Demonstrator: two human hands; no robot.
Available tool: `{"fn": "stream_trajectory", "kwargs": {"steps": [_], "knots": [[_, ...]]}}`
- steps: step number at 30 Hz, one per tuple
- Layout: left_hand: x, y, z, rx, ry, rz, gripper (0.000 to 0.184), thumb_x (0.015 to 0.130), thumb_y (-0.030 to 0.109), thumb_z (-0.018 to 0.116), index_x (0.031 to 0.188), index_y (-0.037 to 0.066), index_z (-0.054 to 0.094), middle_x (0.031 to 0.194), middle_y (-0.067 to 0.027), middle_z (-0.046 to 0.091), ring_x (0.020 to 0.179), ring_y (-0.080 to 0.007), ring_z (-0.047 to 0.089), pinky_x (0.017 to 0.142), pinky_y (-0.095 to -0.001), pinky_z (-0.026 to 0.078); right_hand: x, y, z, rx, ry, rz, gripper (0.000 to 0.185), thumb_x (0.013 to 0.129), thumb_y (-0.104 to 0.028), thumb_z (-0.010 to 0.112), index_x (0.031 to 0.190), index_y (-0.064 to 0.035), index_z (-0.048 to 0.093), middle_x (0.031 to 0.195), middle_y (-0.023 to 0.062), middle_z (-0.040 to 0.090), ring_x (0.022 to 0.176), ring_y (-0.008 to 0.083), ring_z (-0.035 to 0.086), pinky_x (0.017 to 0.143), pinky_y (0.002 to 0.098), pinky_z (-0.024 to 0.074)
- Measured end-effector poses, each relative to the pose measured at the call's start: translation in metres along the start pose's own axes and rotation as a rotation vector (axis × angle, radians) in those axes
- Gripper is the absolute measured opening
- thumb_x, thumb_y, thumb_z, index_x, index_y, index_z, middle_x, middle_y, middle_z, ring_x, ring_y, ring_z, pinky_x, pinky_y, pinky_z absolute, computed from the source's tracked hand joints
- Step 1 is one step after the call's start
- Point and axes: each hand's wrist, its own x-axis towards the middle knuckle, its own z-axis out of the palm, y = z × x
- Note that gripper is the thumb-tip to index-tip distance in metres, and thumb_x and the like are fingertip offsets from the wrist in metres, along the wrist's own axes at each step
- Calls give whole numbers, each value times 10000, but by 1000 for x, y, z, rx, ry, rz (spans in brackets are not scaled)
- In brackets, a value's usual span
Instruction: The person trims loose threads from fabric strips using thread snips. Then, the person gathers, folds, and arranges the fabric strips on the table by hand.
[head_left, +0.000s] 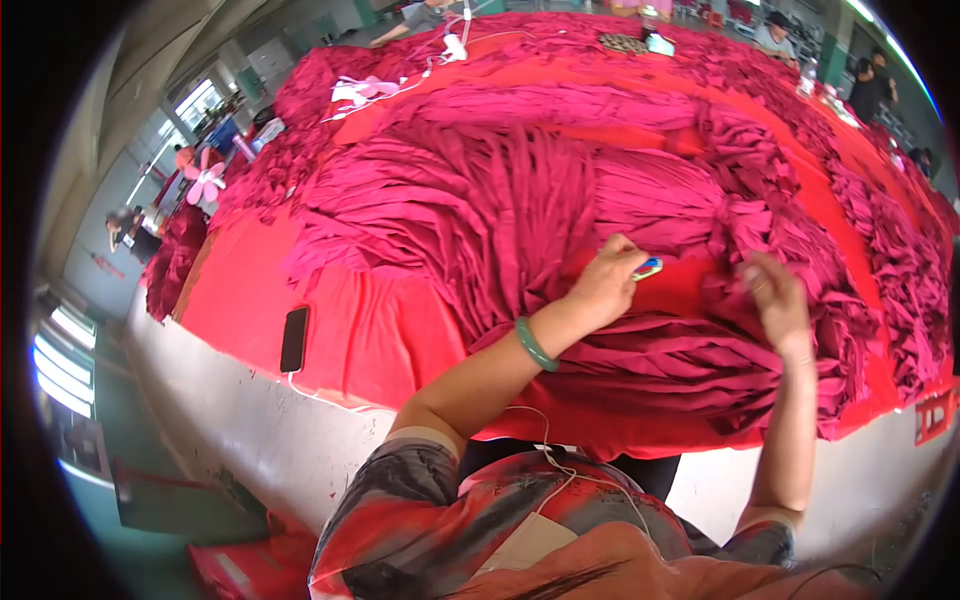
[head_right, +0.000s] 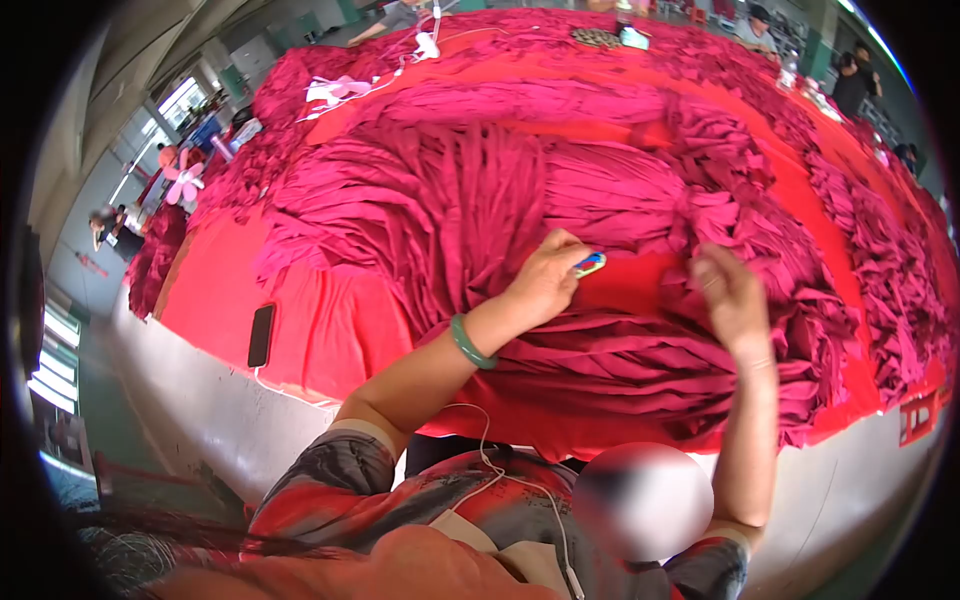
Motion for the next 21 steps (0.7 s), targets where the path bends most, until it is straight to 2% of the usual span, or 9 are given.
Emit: {"fn": "stream_trajectory", "kwargs": {"steps": [1,5,7,10,11,13,15,17,21], "knots": [[2,2,2,-55,79,5,455,671,-165,543,1055,58,639,981,-145,521,859,-293,556,758,-342,465,-4,-7,32,258,-118,144,451,940,-265,581,1284,14,497,1049,93,650,973,159,602,826,302,492],[-1,20,-3,-176,104,-55,463,713,-152,552,1103,78,648,949,-122,497,869,-245,532,745,-316,461,-4,-20,123,793,-218,166,365,945,-255,578,1235,-35,553,1039,49,644,939,121,604,845,300,494],[-7,18,-4,-164,106,-1,450,719,-149,545,1109,55,637,949,-124,497,858,-244,536,743,-315,463,1,-6,153,880,-150,98,236,955,-232,560,1090,-50,627,987,31,649,903,111,612,807,316,520],[-3,17,-23,-190,32,64,437,768,-126,513,1164,41,591,906,-117,532,829,-259,563,749,-315,471,2,-8,163,997,-58,200,204,954,-225,555,1007,-41,625,928,60,655,855,158,634,764,330,532],[2,11,-34,-331,-4,-76,387,786,-85,507,1145,39,577,871,-122,590,797,-292,595,774,-345,479,5,-4,161,1010,-58,206,197,954,-222,554,980,-39,622,915,71,657,846,174,639,759,333,532],[23,-16,-50,-110,7,145,342,768,-55,517,1090,42,580,865,-130,632,793,-321,616,794,-389,477,12,-1,156,1021,-66,236,206,950,-236,551,892,-43,593,850,103,652,831,231,649,748,347,533],[46,-40,-64,224,-340,363,245,742,38,534,969,46,625,860,-122,661,835,-304,615,847,-420,437,16,22,157,1098,-127,246,228,945,-264,550,887,-46,583,839,106,642,820,241,647,759,373,532],[56,-72,-69,590,-743,421,171,735,120,543,817,65,682,783,-85,668,806,-274,610,846,-406,410,15,52,168,1278,-195,379,216,940,-256,532,872,-55,576,846,108,629,817,278,640,795,428,521],[44,-96,-100,992,-839,422,186,723,212,558,621,152,702,657,-26,656,763,-209,596,778,-378,386,12,73,170,1327,-139,432,223,944,-239,514,857,-42,572,839,108,622,843,274,627,836,412,507]]}}
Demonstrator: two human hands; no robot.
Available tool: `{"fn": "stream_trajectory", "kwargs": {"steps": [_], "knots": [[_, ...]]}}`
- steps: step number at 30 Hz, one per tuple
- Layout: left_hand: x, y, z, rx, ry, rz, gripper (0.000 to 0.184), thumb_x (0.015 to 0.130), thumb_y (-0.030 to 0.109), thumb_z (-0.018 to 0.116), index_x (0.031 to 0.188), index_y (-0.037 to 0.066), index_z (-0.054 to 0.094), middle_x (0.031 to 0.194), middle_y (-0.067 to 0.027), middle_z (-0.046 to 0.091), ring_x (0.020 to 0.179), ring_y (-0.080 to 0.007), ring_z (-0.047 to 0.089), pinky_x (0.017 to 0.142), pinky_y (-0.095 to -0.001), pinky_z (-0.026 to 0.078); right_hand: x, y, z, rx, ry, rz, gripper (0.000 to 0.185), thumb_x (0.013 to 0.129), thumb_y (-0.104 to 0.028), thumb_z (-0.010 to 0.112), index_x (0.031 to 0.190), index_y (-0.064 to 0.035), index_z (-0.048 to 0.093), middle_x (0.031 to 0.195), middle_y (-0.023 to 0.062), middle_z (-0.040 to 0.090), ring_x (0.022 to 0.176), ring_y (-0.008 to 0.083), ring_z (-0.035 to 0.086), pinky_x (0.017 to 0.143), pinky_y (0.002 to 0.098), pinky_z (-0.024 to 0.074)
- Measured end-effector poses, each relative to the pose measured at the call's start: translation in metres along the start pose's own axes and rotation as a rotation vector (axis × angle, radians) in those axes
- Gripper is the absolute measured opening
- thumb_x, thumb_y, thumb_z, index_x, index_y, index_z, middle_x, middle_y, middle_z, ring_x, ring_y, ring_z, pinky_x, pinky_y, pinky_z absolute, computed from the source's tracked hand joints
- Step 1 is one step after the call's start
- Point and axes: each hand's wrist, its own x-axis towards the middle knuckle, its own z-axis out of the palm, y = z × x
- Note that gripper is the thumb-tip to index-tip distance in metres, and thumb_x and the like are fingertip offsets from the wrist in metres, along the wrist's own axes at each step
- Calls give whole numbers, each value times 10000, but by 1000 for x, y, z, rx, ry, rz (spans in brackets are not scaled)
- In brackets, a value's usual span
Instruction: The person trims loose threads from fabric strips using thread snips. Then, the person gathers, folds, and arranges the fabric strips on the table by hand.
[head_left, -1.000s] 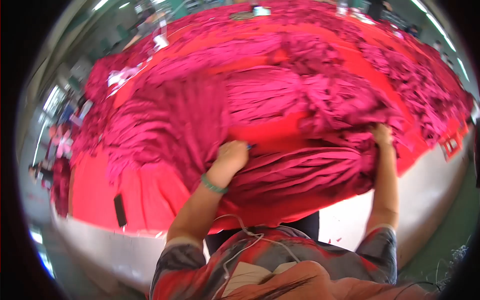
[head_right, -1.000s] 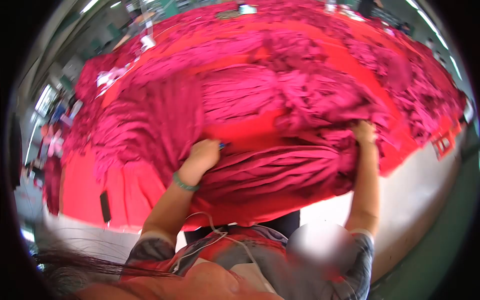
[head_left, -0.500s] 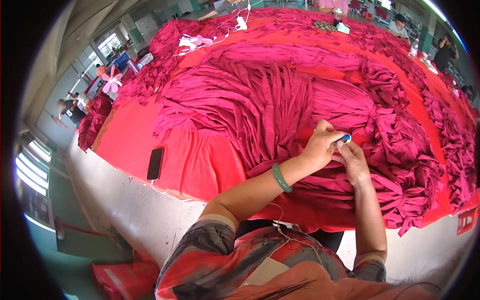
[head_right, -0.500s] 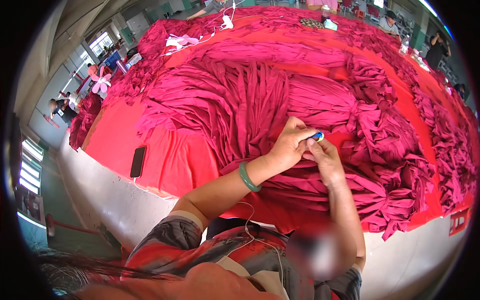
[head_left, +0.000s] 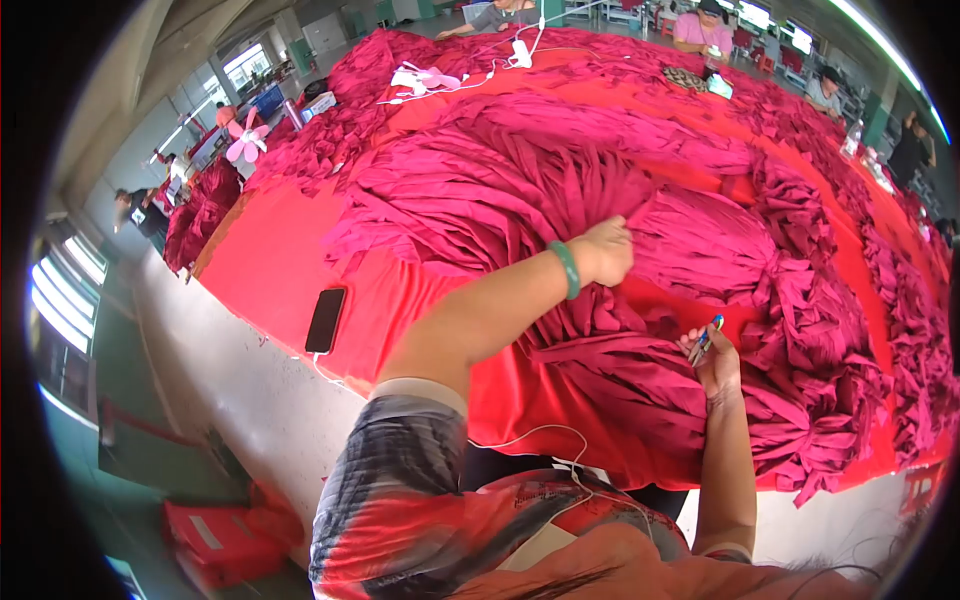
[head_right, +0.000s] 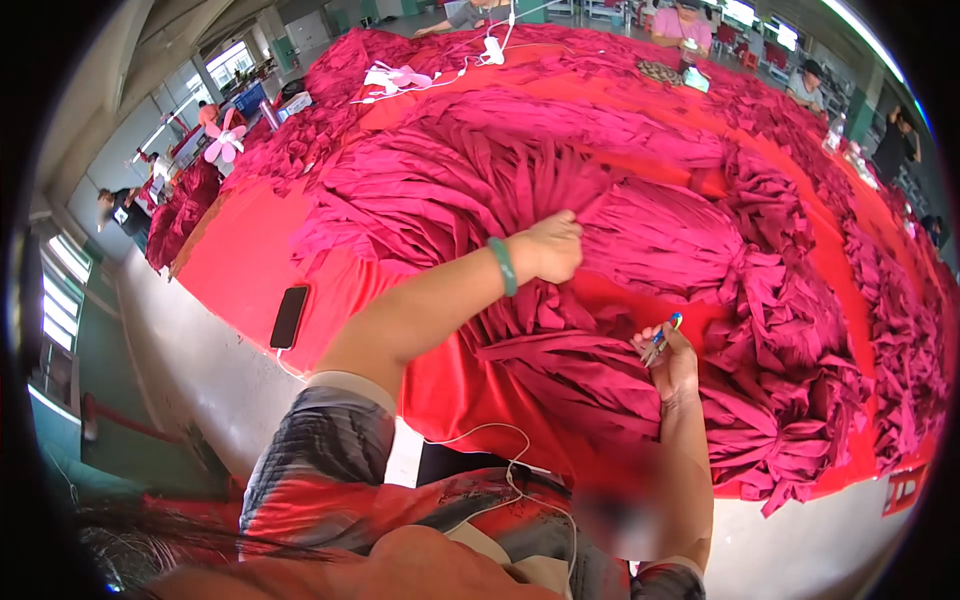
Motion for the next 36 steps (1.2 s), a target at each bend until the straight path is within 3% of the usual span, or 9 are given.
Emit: {"fn": "stream_trajectory", "kwargs": {"steps": [3,7,12,15,20,23,24,28,36], "knots": [[-42,6,-27,-284,-334,-512,379,884,321,425,865,98,730,889,-99,701,872,-251,660,809,-414,440,-3,-1,0,-38,6,-3,222,949,-224,507,853,-34,569,832,105,616,832,264,620,835,401,508],[-113,37,-39,-544,-465,-785,413,918,318,406,956,28,697,1040,-176,663,989,-362,623,843,-462,495,-5,2,5,-32,-2,-4,216,958,-210,495,867,-28,564,820,100,607,795,252,614,805,387,519],[-187,80,-10,-1337,278,-1386,280,902,170,504,1064,-29,617,1015,-198,652,918,-378,625,798,-423,510,-8,0,13,-119,-6,20,209,967,-197,482,878,-28,565,822,95,608,782,233,615,771,356,521],[-178,85,-27,-440,738,-895,196,809,30,577,993,-15,627,984,-152,645,863,-346,624,746,-396,517,-6,1,14,-140,-10,12,207,966,-201,488,878,-31,567,823,91,609,769,227,616,753,344,521],[-108,31,-55,-491,680,-325,210,763,27,629,973,36,632,984,-120,610,903,-311,597,801,-385,488,-5,3,12,-137,-10,-18,212,963,-217,501,891,-30,569,828,93,612,768,229,622,743,343,520],[-78,-16,4,-403,359,-45,276,777,91,650,1046,60,600,1070,-110,582,981,-307,571,882,-397,450,-7,2,16,-111,-12,-29,216,963,-224,503,896,-30,568,833,97,614,776,231,624,744,344,520],[-79,-28,18,-391,152,-175,420,790,187,663,1192,126,556,1237,-79,518,1092,-301,518,958,-438,398,-10,1,17,-105,-5,-29,217,963,-226,503,897,-30,567,834,98,614,778,231,625,745,345,520],[-132,-55,23,-189,20,-652,513,866,338,575,1363,281,460,1461,-13,347,1239,-291,411,1008,-528,331,-11,-3,16,-136,-6,-14,232,963,-234,502,876,-31,571,834,98,616,776,235,628,741,347,520],[-296,-49,80,-379,-73,-1241,489,881,458,529,1296,200,534,1431,-105,386,1202,-401,473,995,-475,413,-7,1,14,-99,4,-6,216,963,-208,502,865,-29,571,828,102,624,765,223,629,745,349,529]]}}
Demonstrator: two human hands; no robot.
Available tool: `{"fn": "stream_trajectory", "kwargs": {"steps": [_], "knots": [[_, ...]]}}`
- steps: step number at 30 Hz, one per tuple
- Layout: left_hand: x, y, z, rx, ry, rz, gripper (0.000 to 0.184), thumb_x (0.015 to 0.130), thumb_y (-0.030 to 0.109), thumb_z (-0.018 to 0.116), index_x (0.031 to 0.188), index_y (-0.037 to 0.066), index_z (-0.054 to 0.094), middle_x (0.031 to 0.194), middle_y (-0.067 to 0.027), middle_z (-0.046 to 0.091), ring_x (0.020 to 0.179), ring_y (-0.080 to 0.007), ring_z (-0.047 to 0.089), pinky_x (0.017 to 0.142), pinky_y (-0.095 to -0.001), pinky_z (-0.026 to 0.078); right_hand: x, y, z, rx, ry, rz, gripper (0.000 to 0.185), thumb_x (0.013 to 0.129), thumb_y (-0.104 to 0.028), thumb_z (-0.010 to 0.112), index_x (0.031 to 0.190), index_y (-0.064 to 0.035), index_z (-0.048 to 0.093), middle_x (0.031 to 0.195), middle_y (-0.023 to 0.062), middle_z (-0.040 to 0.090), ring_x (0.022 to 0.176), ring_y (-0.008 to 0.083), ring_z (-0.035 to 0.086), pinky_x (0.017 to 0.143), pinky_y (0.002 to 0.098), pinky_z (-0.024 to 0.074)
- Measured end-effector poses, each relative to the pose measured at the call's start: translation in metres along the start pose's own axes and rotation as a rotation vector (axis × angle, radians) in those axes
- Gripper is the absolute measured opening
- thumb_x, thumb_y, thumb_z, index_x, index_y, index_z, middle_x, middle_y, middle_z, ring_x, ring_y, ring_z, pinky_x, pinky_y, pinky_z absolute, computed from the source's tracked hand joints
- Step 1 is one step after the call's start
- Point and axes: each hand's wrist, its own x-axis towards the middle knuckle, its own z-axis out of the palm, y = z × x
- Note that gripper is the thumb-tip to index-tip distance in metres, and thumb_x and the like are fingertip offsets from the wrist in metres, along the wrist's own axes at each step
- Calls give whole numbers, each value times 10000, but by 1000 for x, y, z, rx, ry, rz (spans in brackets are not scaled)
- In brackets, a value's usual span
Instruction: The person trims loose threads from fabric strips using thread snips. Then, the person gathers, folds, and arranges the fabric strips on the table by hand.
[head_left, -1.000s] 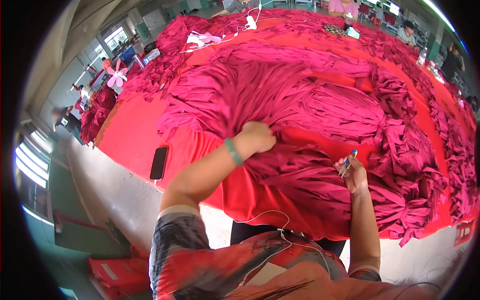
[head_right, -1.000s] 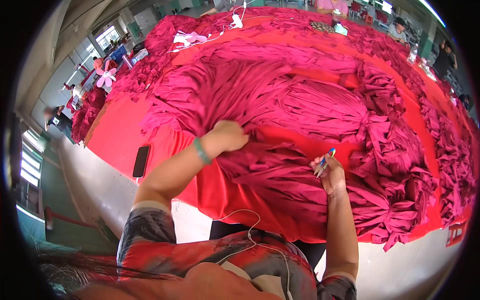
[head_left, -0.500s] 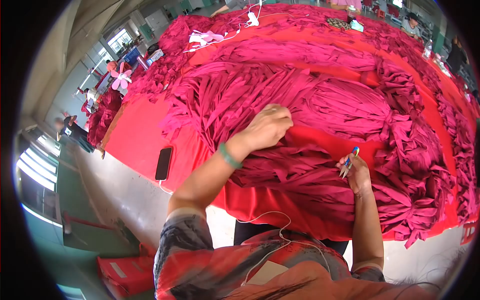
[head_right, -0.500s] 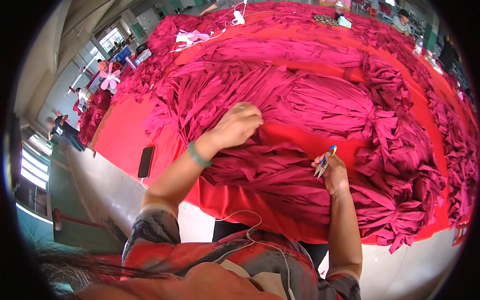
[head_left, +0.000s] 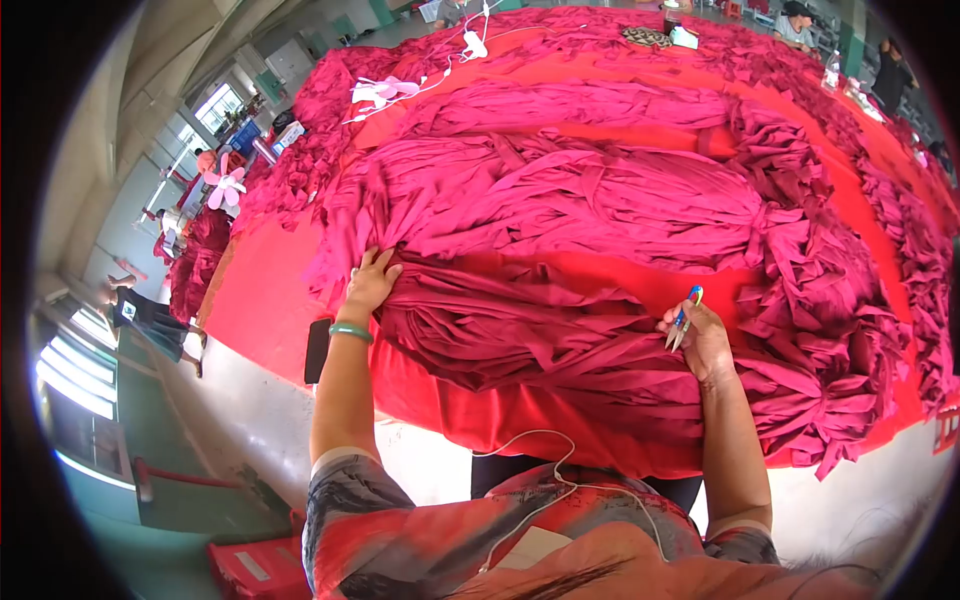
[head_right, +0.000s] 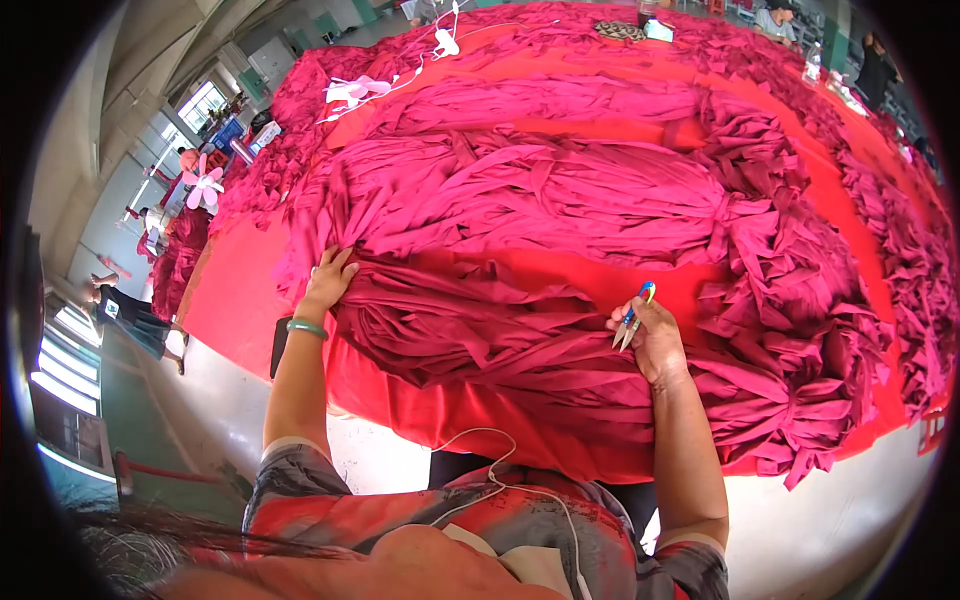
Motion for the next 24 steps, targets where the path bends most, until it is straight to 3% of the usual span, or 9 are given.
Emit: {"fn": "stream_trajectory", "kwargs": {"steps": [4,5,6,7,10,12,14,17,24], "knots": [[-6,36,-65,229,-67,-243,334,867,337,558,1085,104,656,1157,-184,595,1042,-373,593,907,-439,484,-1,-2,5,-42,3,8,214,964,-205,499,865,-27,568,826,100,619,765,219,621,755,348,526],[7,31,-55,401,163,-82,185,820,183,566,920,71,674,927,-151,649,914,-335,629,785,-437,520,-1,-2,5,-43,8,6,213,964,-204,498,867,-27,567,827,99,617,766,219,620,756,348,525],[0,60,-73,355,486,214,164,765,91,553,883,66,665,848,-142,638,816,-313,626,701,-438,511,-1,-2,4,-43,16,3,212,963,-204,498,868,-27,566,828,98,616,768,218,619,756,347,525],[4,76,-69,146,568,487,192,725,38,559,884,66,663,794,-145,632,761,-328,616,673,-443,497,0,-2,3,-52,9,-3,210,964,-206,497,875,-27,566,836,96,613,773,217,619,751,344,524],[-1,143,-42,-430,153,903,301,744,-57,525,1009,32,636,897,-163,654,885,-340,621,811,-423,491,-4,-5,8,-80,14,10,206,964,-206,497,881,-31,567,837,96,614,774,218,621,745,338,521],[-6,169,-19,-472,-98,822,256,874,122,551,1114,56,610,1019,-153,656,974,-327,611,855,-404,480,-5,-4,7,-71,11,-13,206,963,-210,500,883,-33,569,835,95,618,769,219,623,734,331,519],[-11,168,-9,148,-281,603,389,922,385,504,1103,71,647,1071,-146,653,1045,-323,588,879,-447,459,-6,-4,7,-61,19,-20,207,962,-214,501,885,-34,570,833,94,620,764,219,624,724,324,517],[-16,144,-26,376,-299,278,644,858,633,447,994,60,708,1081,-138,657,1086,-326,574,902,-531,418,-9,-3,6,-40,34,-21,209,962,-217,500,886,-35,571,831,91,621,760,219,626,710,316,513],[-13,54,-30,370,-292,93,507,812,518,571,1020,73,697,1105,-115,629,1128,-298,549,911,-488,428,-3,-3,2,-38,-32,-25,214,965,-219,495,884,-38,576,838,98,629,764,227,640,704,326,517]]}}
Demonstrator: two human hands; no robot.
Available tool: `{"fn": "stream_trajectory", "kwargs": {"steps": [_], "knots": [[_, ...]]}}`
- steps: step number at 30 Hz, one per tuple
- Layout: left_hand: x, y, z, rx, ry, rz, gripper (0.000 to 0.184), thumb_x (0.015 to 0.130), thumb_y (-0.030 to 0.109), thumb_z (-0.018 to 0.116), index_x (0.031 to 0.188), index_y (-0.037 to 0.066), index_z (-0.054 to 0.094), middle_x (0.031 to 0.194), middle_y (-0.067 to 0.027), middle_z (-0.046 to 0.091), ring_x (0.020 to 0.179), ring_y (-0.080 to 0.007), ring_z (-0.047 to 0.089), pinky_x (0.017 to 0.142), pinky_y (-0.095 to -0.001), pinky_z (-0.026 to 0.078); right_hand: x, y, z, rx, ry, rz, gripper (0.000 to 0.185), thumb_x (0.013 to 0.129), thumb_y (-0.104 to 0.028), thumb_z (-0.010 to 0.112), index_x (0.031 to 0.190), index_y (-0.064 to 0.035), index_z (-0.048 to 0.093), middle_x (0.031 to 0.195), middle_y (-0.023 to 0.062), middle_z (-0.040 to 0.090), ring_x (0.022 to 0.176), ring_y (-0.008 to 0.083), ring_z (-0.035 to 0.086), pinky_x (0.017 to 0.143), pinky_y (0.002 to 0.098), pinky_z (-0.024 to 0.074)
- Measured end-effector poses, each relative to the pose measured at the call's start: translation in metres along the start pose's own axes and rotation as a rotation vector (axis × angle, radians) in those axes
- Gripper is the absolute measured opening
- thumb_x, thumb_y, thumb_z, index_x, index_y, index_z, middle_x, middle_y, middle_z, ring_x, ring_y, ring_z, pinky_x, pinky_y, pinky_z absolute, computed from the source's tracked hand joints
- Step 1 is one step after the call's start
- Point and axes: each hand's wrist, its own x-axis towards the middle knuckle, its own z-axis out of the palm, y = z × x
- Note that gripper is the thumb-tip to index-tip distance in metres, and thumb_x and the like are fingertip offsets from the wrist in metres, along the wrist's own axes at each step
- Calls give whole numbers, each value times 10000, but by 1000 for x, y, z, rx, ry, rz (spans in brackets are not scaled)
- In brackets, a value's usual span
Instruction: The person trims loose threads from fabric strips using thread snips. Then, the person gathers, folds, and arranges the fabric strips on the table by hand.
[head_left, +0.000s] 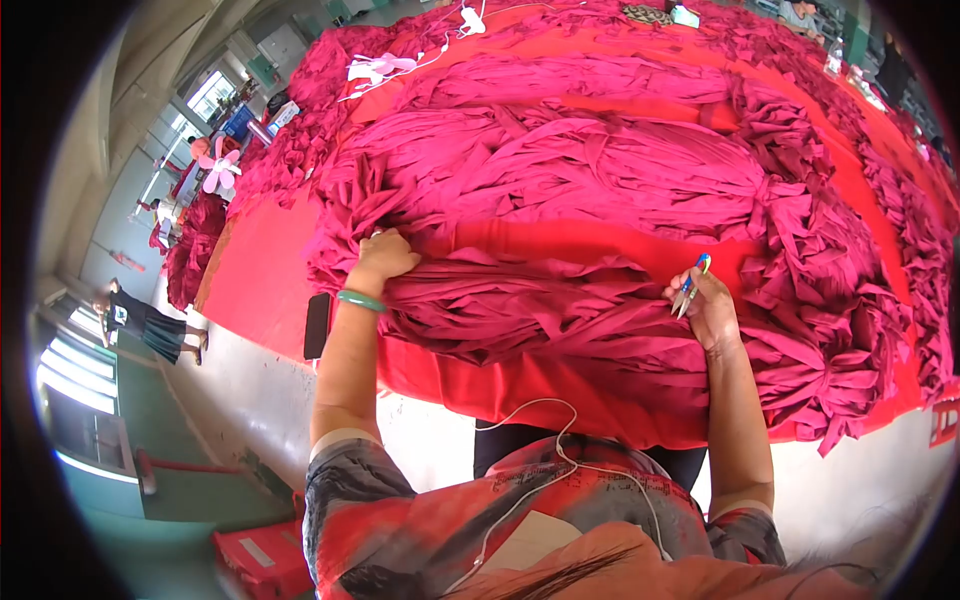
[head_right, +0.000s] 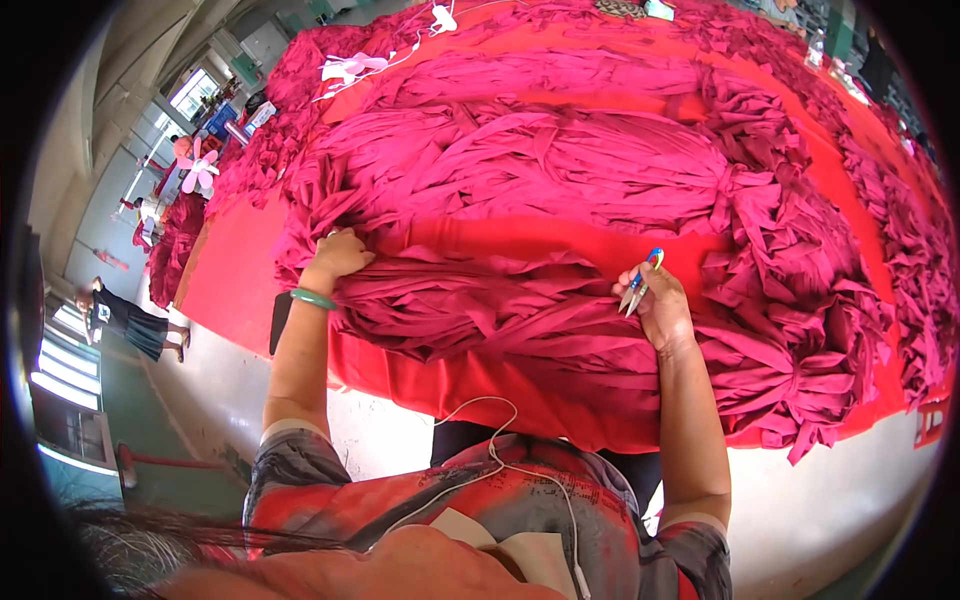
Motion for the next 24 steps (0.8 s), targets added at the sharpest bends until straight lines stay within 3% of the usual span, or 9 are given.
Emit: {"fn": "stream_trajectory", "kwargs": {"steps": [2,6,9,11,15,18,20,21,24], "knots": [[-6,-6,-7,-68,25,82,387,816,420,606,1014,101,700,1059,-98,625,1102,-302,556,892,-495,430,1,4,-3,9,35,4,215,965,-220,494,884,-38,577,835,100,629,761,227,640,704,329,518],[-58,53,-57,-302,577,261,204,795,156,664,977,67,688,1022,-124,627,1027,-306,572,861,-440,441,-1,1,4,16,-42,-143,222,967,-246,519,924,-35,572,859,122,646,807,237,655,770,371,537],[-99,117,-71,-718,593,824,572,730,215,747,1245,55,558,1204,-151,570,1163,-343,499,1003,-432,374,4,-2,4,39,-85,-246,252,964,-286,528,969,-38,573,871,124,655,821,239,657,799,380,537],[-127,153,-68,-535,526,822,734,660,292,796,1319,142,510,1335,-109,480,1258,-349,416,1066,-499,294,3,-10,7,103,-94,-289,280,963,-311,522,986,-38,577,876,122,659,817,241,654,778,378,531],[-92,164,-6,-479,500,660,516,851,319,612,1336,185,498,1324,-122,482,1250,-345,420,1071,-519,278,-41,-44,35,16,-110,-278,276,972,-308,502,964,-41,572,678,32,512,562,160,535,557,333,499],[-88,145,4,-379,658,592,459,822,238,641,1263,141,559,1231,-123,541,1177,-334,477,1036,-500,325,-87,-56,43,-339,-202,-133,265,959,-304,536,954,-42,577,687,21,506,493,90,451,476,267,439],[-104,132,-3,-457,760,569,453,786,187,670,1223,107,583,1193,-123,552,1153,-319,489,1011,-476,344,-123,-56,48,-814,-50,-153,210,949,-233,559,984,-28,591,731,17,532,560,93,481,531,261,439],[-116,129,-7,-496,812,557,450,768,161,685,1203,90,595,1173,-123,557,1142,-311,495,999,-464,354,-130,-46,38,-1042,-93,-434,146,904,-121,598,998,-10,601,777,40,561,657,119,520,604,266,441],[-163,122,-8,-671,665,489,500,688,125,753,1165,62,616,1156,-121,554,1127,-320,489,968,-438,371,-157,-37,20,-1289,-36,-611,179,818,-36,661,978,14,599,790,93,562,707,160,535,654,275,436]]}}
